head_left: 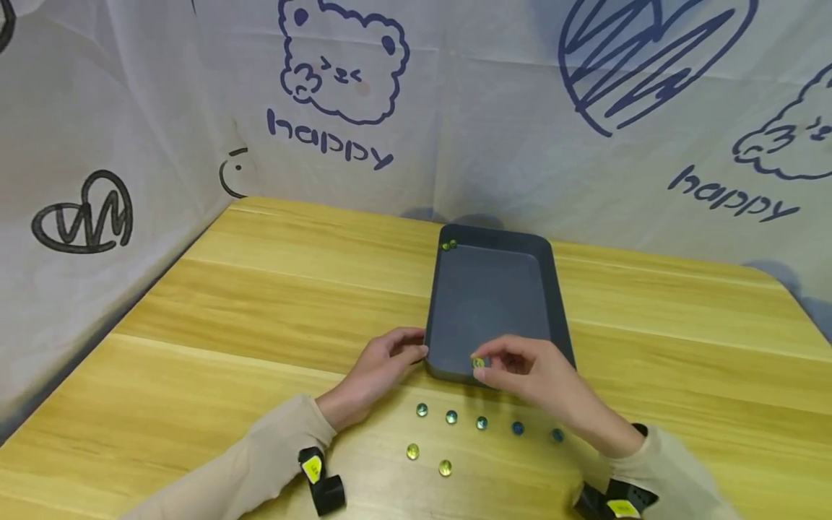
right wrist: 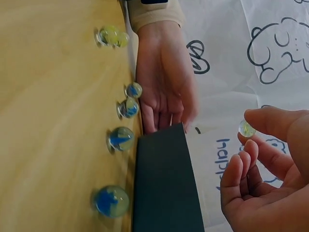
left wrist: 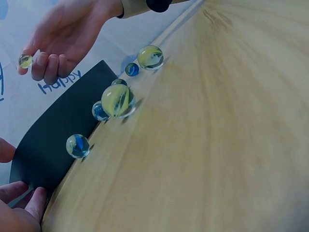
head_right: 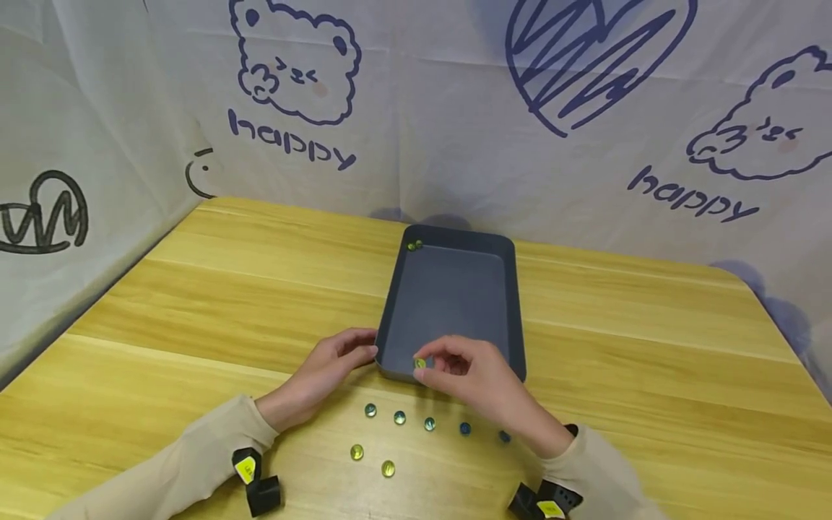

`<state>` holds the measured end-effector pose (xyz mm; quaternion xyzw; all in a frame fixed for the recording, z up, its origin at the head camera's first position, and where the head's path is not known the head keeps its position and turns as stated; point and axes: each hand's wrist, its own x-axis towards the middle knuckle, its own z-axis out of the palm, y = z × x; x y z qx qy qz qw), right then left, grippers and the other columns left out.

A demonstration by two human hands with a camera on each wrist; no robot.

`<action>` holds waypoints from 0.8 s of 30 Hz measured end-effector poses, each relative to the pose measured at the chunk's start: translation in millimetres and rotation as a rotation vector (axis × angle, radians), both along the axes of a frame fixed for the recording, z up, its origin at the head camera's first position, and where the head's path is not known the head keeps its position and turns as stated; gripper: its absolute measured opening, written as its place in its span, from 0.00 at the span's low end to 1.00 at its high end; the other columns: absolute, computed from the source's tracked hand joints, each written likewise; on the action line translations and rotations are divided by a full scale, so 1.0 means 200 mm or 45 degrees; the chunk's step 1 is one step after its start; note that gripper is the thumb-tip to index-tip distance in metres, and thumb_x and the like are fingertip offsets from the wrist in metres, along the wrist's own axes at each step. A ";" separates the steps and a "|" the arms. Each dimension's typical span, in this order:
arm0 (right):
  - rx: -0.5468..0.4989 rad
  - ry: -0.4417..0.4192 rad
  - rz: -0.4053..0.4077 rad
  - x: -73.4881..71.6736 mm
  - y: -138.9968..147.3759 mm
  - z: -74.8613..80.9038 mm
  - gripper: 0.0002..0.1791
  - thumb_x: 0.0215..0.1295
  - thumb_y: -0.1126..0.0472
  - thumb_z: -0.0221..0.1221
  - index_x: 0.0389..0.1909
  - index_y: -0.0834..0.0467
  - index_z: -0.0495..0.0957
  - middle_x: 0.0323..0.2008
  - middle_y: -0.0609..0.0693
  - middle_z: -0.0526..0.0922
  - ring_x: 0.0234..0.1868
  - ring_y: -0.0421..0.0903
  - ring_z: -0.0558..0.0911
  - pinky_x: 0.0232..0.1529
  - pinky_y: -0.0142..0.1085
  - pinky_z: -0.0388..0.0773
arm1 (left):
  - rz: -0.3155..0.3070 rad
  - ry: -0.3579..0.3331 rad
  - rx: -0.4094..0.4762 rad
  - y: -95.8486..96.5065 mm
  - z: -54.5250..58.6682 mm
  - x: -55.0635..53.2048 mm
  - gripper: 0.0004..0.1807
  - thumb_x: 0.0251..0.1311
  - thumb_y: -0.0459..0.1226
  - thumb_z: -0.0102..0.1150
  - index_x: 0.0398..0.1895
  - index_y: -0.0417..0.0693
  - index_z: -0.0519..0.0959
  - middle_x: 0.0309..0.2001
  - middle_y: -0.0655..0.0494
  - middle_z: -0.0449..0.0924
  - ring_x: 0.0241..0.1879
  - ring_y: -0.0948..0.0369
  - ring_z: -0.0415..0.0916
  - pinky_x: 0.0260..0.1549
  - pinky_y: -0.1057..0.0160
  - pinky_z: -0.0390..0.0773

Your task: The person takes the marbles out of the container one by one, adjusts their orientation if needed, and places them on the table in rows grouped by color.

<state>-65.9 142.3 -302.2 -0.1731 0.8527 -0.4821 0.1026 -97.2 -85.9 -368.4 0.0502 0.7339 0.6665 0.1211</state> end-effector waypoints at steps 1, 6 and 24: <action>-0.007 0.003 0.011 0.00 0.00 0.00 0.14 0.64 0.58 0.63 0.45 0.62 0.82 0.28 0.50 0.76 0.27 0.44 0.72 0.26 0.33 0.71 | -0.001 0.001 0.000 0.00 0.00 0.00 0.21 0.66 0.35 0.54 0.60 0.35 0.73 0.55 0.45 0.77 0.54 0.53 0.73 0.56 0.55 0.72; -0.003 0.031 0.055 0.03 -0.01 -0.01 0.13 0.64 0.58 0.63 0.45 0.61 0.82 0.28 0.49 0.76 0.26 0.42 0.72 0.26 0.33 0.71 | -0.004 0.015 0.004 -0.01 -0.01 0.00 0.22 0.66 0.36 0.54 0.60 0.34 0.73 0.55 0.45 0.77 0.54 0.53 0.73 0.57 0.54 0.71; 0.035 0.083 0.046 0.13 0.01 0.00 0.12 0.63 0.56 0.64 0.44 0.59 0.83 0.27 0.46 0.75 0.28 0.41 0.74 0.30 0.33 0.75 | 0.024 -0.002 0.002 0.01 -0.01 0.00 0.21 0.65 0.34 0.55 0.60 0.35 0.73 0.54 0.46 0.78 0.54 0.54 0.73 0.56 0.55 0.71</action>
